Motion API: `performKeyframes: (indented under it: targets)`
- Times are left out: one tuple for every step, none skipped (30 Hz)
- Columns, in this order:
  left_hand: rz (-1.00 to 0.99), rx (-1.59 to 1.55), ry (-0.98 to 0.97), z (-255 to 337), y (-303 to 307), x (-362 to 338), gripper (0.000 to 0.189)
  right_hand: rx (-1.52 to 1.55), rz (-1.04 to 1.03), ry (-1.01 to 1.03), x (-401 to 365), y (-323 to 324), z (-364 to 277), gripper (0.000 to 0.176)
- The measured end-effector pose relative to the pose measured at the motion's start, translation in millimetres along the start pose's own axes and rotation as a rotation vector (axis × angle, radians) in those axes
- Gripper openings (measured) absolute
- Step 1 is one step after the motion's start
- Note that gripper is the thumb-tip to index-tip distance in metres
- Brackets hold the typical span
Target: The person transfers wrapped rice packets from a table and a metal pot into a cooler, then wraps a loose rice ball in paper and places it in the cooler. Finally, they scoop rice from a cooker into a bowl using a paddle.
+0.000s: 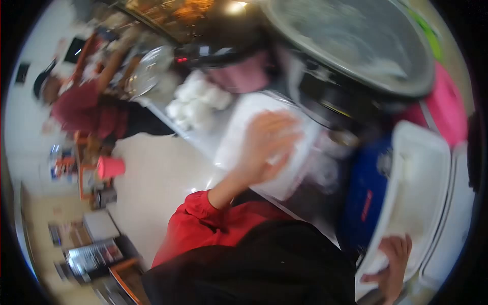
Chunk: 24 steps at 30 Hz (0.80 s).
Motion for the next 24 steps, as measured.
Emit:
performKeyframes:
  targets:
    - [0.129,0.182,0.088,-31,38,-8,0.041,-0.003,-0.013,0.012,2,3,-12,0.065]
    - [0.234,0.337,0.198,-61,79,-11,0.043,0.155,-0.042,0.126,-10,3,-22,0.063]
    - [0.299,0.43,0.331,-96,111,-20,0.047,0.039,-0.031,0.023,-13,5,-13,0.063]
    - [0.327,0.529,0.37,-130,150,-29,0.047,0.019,-0.024,0.012,-8,12,-28,0.062]
    - [0.364,0.551,0.466,-170,187,-40,0.047,-0.005,-0.02,-0.009,-6,21,-40,0.062]
    - [0.384,0.706,0.446,-200,220,-47,0.047,0.019,0.009,-0.168,-19,21,-29,0.063]
    - [0.403,0.857,0.426,-234,247,-54,0.048,0.043,0.038,-0.33,-31,20,-20,0.065]
    - [0.346,0.829,0.475,-285,263,-60,0.044,-0.104,0.099,-0.407,-16,33,-42,0.062]
    - [0.289,0.796,0.522,-333,275,-62,0.04,-0.254,0.16,-0.485,0,43,-67,0.059]
    - [0.232,0.762,0.564,-375,281,-69,0.037,-0.343,0.265,-0.471,2,45,-75,0.059]
    - [0.118,0.796,0.643,-399,279,-68,0.033,-0.349,0.299,-0.479,11,43,-92,0.058]
    - [-0.003,0.823,0.719,-424,274,-66,0.03,-0.355,0.331,-0.491,20,42,-113,0.057]
    - [-0.133,0.846,0.789,-447,266,-63,0.028,-0.36,0.361,-0.51,28,38,-131,0.056]
    - [-0.144,0.734,0.773,-455,260,-57,0.028,-0.249,0.572,-0.191,42,26,-144,0.056]
    - [-0.158,0.62,0.76,-460,256,-57,0.031,-0.178,0.705,0.15,50,10,-159,0.055]
    - [-0.085,0.587,0.633,-458,261,-58,0.027,-0.162,0.618,0.048,77,9,-185,0.053]
    - [-0.089,0.494,0.675,-455,282,-63,0.026,-0.148,0.53,-0.051,110,8,-225,0.051]
    - [-0.113,0.409,0.714,-434,302,-59,0.025,-0.116,0.438,-0.16,136,6,-252,0.049]
    - [-0.055,0.425,0.718,-415,328,-56,0.026,-0.083,0.358,-0.274,158,2,-274,0.048]
    - [0.086,0.416,0.68,-390,357,-53,0.03,-0.048,0.29,-0.388,172,-4,-286,0.048]
    - [0.268,0.203,0.628,-363,376,-50,0.033,-0.077,0.296,-0.348,184,-6,-299,0.048]
    - [0.206,0.042,0.666,-356,387,-50,0.029,-0.108,0.297,-0.31,192,-10,-306,0.048]
    - [0.246,-0.173,0.881,-324,383,-44,0.023,-0.142,0.295,-0.269,199,-15,-315,0.049]
    - [0.099,-0.201,0.76,-317,369,-44,0.021,-0.082,0.322,-0.321,202,-20,-318,0.047]
Point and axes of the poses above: each hand's wrist, its own x-axis towards the middle knuckle, its own y-axis out of the back of the hand, z = x × y, the point moved 8 cm from there along x, towards the middle knuckle, and after that the axes turned 4 degrees about y, right-handed, at the moved point
